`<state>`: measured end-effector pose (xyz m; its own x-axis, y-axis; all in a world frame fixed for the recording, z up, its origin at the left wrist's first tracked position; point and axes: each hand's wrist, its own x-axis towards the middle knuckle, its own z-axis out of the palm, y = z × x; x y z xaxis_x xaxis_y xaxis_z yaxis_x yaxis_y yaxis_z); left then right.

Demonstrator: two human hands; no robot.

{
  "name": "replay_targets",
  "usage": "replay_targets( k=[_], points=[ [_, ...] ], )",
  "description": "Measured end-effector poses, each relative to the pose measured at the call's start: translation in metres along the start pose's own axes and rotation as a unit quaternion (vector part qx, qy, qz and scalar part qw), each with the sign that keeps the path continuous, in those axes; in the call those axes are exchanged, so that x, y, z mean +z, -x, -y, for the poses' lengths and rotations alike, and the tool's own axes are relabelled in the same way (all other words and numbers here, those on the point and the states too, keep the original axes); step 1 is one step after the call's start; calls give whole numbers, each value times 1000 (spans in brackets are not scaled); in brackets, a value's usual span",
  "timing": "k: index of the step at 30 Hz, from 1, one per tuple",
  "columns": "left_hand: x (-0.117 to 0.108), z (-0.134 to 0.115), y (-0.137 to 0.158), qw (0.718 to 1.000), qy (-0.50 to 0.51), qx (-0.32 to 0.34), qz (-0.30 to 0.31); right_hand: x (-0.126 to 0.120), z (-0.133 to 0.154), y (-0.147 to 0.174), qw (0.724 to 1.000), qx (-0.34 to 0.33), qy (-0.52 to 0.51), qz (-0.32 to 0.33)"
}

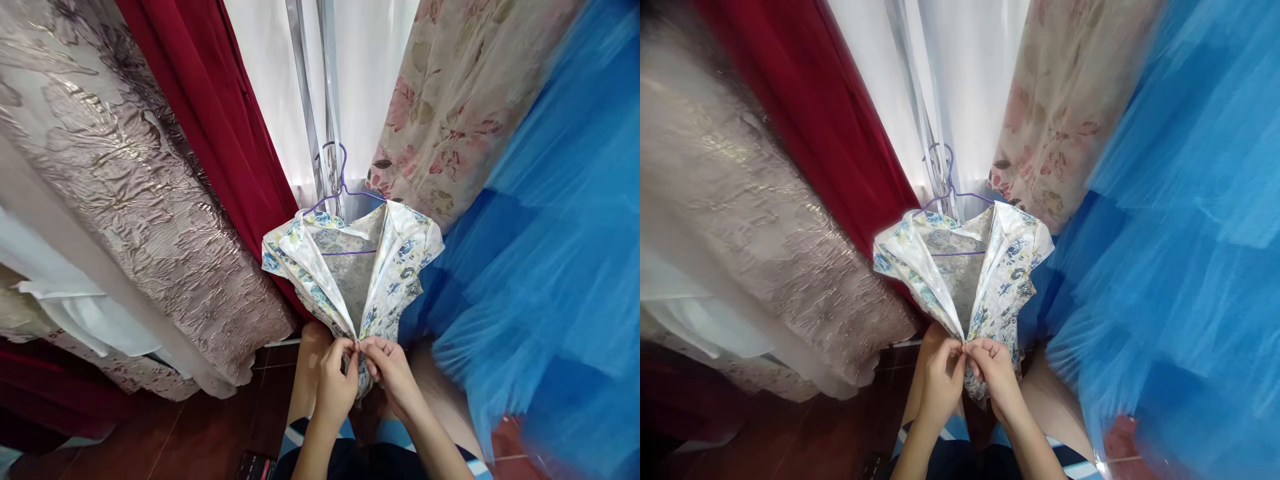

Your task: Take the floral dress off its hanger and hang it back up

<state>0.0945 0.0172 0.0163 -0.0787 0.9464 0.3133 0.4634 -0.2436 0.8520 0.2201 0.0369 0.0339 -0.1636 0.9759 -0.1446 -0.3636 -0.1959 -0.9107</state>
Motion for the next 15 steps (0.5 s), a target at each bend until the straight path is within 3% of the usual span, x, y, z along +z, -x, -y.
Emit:
replay_targets(
  k=[4, 8, 12, 15],
  points=[
    [-9, 2, -1, 999, -38, 6, 28, 18, 35, -29, 998, -57, -19, -12],
    [-9, -11, 4, 992, -115, 29, 41, 41, 97, -70, 991, -122, -48, 4],
    [-7, -27, 8, 971, -204, 78, 97, 55, 157, -102, 987, -146, -63, 29],
    [-9, -30, 5, 945, -274, 104, 144, 61, 182, -112, 980, -191, -38, 30]
  ],
)
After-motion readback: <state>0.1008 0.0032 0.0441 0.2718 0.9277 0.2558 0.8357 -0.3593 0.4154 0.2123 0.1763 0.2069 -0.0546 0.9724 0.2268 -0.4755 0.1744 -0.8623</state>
